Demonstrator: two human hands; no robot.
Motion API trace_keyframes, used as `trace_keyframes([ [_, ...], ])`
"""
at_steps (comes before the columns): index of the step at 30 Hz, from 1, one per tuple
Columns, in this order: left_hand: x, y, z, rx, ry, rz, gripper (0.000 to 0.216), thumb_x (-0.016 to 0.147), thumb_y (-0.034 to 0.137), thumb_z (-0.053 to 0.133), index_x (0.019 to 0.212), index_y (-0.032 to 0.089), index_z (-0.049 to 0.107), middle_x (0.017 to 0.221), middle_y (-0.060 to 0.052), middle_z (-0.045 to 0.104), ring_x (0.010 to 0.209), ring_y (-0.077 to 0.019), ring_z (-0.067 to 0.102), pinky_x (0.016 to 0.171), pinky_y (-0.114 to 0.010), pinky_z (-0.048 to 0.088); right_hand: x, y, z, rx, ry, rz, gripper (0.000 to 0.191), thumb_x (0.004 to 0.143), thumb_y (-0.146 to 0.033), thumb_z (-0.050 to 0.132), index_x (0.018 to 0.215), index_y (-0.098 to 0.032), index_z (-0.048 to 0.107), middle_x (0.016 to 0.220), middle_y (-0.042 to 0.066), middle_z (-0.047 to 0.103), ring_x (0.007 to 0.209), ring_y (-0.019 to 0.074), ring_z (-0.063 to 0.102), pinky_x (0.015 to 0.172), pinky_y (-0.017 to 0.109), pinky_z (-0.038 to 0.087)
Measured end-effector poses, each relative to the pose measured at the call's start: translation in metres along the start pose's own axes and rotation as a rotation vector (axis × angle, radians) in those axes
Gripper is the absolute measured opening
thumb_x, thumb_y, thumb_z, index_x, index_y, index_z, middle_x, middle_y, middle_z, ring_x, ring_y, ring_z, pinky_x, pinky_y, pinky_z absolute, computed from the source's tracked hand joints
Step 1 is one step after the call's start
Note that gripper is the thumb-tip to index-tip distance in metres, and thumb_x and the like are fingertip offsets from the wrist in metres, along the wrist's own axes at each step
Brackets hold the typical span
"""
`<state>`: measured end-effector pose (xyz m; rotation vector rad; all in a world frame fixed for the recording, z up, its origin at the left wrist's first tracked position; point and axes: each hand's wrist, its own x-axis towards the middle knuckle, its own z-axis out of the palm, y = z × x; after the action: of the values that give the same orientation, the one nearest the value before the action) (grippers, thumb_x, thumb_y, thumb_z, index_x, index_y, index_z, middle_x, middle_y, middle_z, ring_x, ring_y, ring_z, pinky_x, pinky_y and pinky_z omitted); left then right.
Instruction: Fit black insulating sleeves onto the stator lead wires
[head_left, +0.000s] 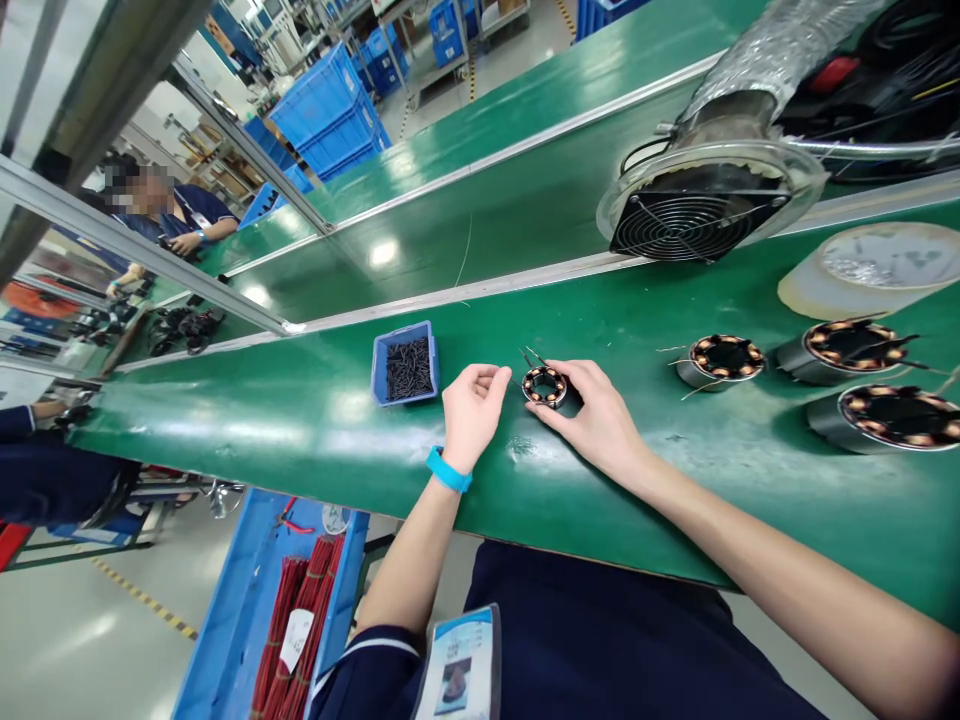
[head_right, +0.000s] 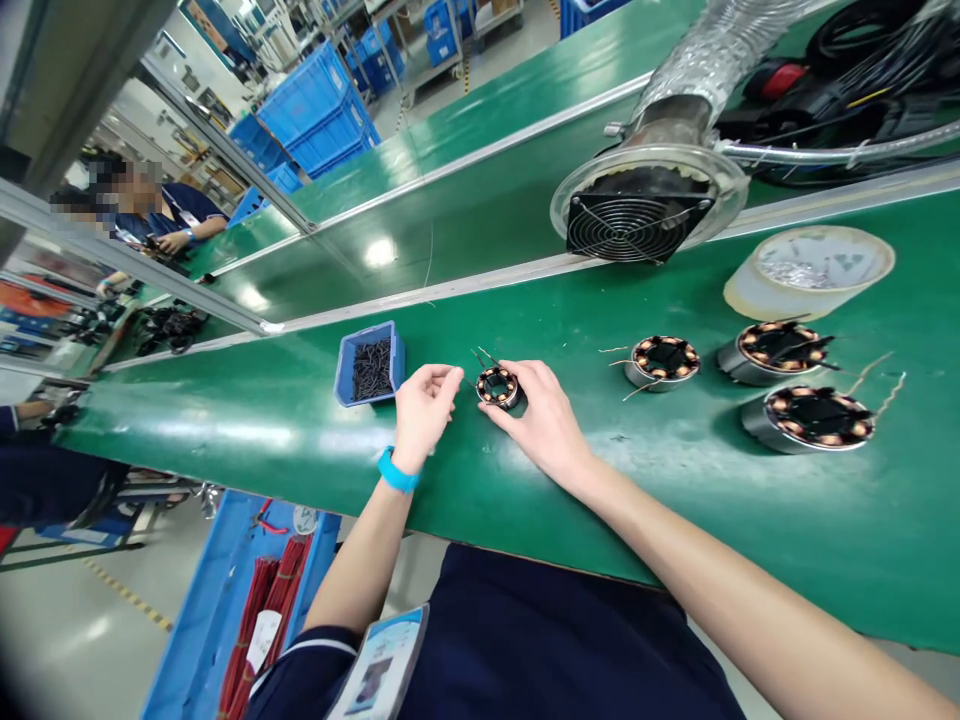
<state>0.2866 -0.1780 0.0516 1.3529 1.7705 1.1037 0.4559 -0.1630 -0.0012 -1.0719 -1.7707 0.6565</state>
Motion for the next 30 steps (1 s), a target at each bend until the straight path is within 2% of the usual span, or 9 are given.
trace_keyframes([
  [3, 0.011, -0.004, 0.006, -0.119, -0.096, -0.102, 0.034, 0.087, 0.049, 0.068, 0.086, 0.014, 0.067, 0.072, -0.002, 0.064, 0.053, -0.0091, 0.053, 0.045, -0.02, 0.04, -0.003, 0.001, 0.001, -0.021, 0.004, -0.008, 0.046, 0.095, -0.046, 0.068, 0.129, -0.016, 0.06, 0.12, 0.015, 0.063, 0.11, 0.033, 0.062, 0.095, 0.051, 0.055],
  [5, 0.01, -0.005, 0.008, -0.153, -0.098, -0.105, 0.034, 0.087, 0.049, 0.067, 0.084, 0.015, 0.065, 0.071, -0.001, 0.063, 0.052, -0.0087, 0.052, 0.044, -0.02, 0.039, -0.003, 0.002, 0.001, -0.024, 0.002, -0.012, 0.046, 0.096, -0.045, 0.067, 0.13, -0.016, 0.059, 0.12, 0.015, 0.062, 0.11, 0.0328, 0.062, 0.094, 0.051, 0.055],
  [9, -0.005, -0.007, 0.013, -0.115, -0.006, 0.027, 0.031, 0.091, 0.046, 0.066, 0.084, 0.015, 0.067, 0.073, -0.001, 0.063, 0.059, -0.0094, 0.054, 0.054, -0.021, 0.043, -0.002, 0.004, 0.002, -0.026, -0.002, -0.02, 0.045, 0.097, -0.044, 0.066, 0.131, -0.015, 0.059, 0.119, 0.015, 0.062, 0.109, 0.0331, 0.062, 0.093, 0.051, 0.056],
  [12, -0.011, -0.005, 0.01, -0.061, -0.008, 0.126, 0.032, 0.093, 0.045, 0.065, 0.081, 0.016, 0.069, 0.077, -0.003, 0.065, 0.065, -0.0108, 0.056, 0.061, -0.023, 0.043, -0.002, 0.004, 0.001, -0.019, -0.007, -0.023, 0.044, 0.097, -0.042, 0.066, 0.131, -0.014, 0.059, 0.119, 0.016, 0.062, 0.109, 0.0333, 0.062, 0.093, 0.052, 0.055],
  [18, -0.002, 0.002, -0.001, 0.138, 0.031, 0.16, 0.035, 0.093, 0.043, 0.062, 0.07, 0.016, 0.063, 0.068, 0.0, 0.057, 0.063, -0.0107, 0.049, 0.06, -0.024, 0.036, 0.0, 0.002, 0.0, 0.009, -0.013, -0.023, 0.043, 0.095, -0.039, 0.068, 0.131, -0.016, 0.059, 0.119, 0.015, 0.062, 0.108, 0.0329, 0.062, 0.093, 0.051, 0.056],
  [23, 0.008, 0.006, -0.001, -0.205, -0.231, -0.084, 0.028, 0.083, 0.042, 0.067, 0.073, 0.016, 0.064, 0.065, 0.0, 0.057, 0.053, -0.0083, 0.043, 0.049, -0.022, 0.032, 0.003, 0.003, -0.004, 0.048, -0.062, -0.029, 0.041, 0.094, -0.035, 0.068, 0.13, -0.019, 0.059, 0.117, 0.013, 0.062, 0.108, 0.0323, 0.062, 0.094, 0.05, 0.055],
  [26, 0.016, 0.01, -0.007, -0.266, -0.378, -0.128, 0.036, 0.08, 0.049, 0.073, 0.077, 0.014, 0.069, 0.066, -0.001, 0.059, 0.051, -0.0076, 0.044, 0.047, -0.021, 0.032, 0.006, 0.004, -0.009, 0.072, -0.099, -0.049, 0.041, 0.093, -0.035, 0.069, 0.13, -0.02, 0.059, 0.116, 0.012, 0.063, 0.109, 0.0319, 0.062, 0.095, 0.05, 0.054],
  [28, 0.022, 0.014, -0.011, -0.196, -0.376, -0.092, 0.044, 0.083, 0.056, 0.07, 0.077, 0.013, 0.071, 0.064, -0.002, 0.058, 0.052, -0.0077, 0.046, 0.047, -0.021, 0.033, 0.008, 0.004, -0.011, 0.081, -0.114, -0.045, 0.042, 0.092, -0.035, 0.069, 0.13, -0.02, 0.059, 0.115, 0.012, 0.063, 0.108, 0.0315, 0.062, 0.095, 0.049, 0.054],
  [30, 0.029, 0.017, -0.012, -0.118, -0.294, -0.034, 0.048, 0.085, 0.06, 0.068, 0.075, 0.013, 0.07, 0.063, -0.001, 0.057, 0.052, -0.0075, 0.046, 0.047, -0.021, 0.034, 0.009, 0.004, -0.012, 0.085, -0.125, -0.039, 0.043, 0.091, -0.035, 0.068, 0.13, -0.02, 0.06, 0.115, 0.011, 0.063, 0.108, 0.0315, 0.062, 0.096, 0.05, 0.054],
])
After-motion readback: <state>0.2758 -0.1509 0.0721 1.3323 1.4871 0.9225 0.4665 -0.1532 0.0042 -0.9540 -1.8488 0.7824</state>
